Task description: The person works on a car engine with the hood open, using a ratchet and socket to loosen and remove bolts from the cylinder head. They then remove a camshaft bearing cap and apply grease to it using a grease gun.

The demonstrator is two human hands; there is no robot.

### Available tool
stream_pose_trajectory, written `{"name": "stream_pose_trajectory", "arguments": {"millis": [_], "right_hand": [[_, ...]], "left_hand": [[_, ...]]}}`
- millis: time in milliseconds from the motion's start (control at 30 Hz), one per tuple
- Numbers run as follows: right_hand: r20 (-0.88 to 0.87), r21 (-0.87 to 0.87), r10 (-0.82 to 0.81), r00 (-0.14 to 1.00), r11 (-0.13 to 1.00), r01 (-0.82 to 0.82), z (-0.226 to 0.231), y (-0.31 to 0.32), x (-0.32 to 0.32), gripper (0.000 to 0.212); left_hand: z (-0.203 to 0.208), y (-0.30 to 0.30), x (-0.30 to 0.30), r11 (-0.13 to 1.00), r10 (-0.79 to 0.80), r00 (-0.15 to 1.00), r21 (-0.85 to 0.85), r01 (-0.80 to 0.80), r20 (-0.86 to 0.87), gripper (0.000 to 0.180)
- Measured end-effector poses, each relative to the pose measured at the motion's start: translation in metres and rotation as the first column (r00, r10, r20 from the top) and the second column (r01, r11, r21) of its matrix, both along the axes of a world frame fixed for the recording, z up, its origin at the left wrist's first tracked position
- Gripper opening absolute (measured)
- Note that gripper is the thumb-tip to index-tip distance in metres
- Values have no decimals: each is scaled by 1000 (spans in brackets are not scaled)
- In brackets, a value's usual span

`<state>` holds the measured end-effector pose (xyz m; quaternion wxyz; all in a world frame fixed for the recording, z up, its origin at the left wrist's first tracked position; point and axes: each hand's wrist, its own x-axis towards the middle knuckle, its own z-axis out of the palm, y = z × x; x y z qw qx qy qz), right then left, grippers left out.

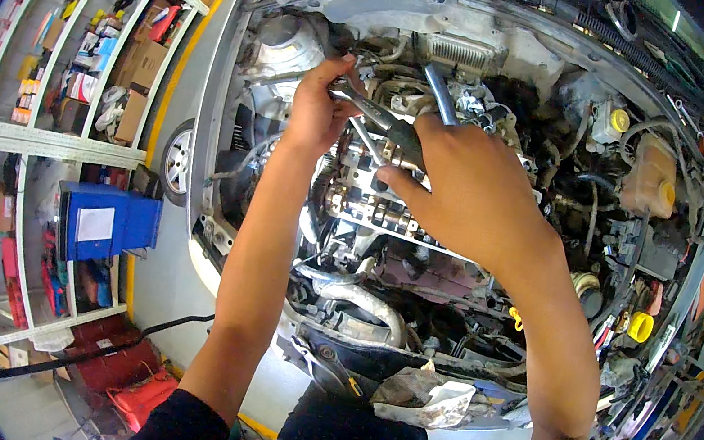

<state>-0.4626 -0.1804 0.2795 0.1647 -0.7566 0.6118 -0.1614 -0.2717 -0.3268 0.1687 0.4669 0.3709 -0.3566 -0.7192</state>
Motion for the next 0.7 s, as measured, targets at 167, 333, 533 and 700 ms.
{"name": "stream_pose_trajectory", "arguments": {"millis": [167, 333, 533, 700], "right_hand": [[-13, 28, 23, 1000, 999, -22, 13, 1, -3, 41], [-287, -203, -82, 954, 979, 22, -5, -9, -36, 33], [-138, -69, 207, 969, 973, -218, -13, -39, -74, 41], [-138, -103, 29, 990, 994, -43, -18, -22, -64, 61]], "left_hand": [[-1, 15, -6, 977, 209, 978, 49, -209, 11, 24], [-8, 59, -17, 938, 330, 896, -211, -276, 298, 28], [-39, 84, -12, 857, 407, 733, -506, -100, 545, 32], [-23, 74, -17, 978, 202, 912, -122, -169, 358, 35]]}}
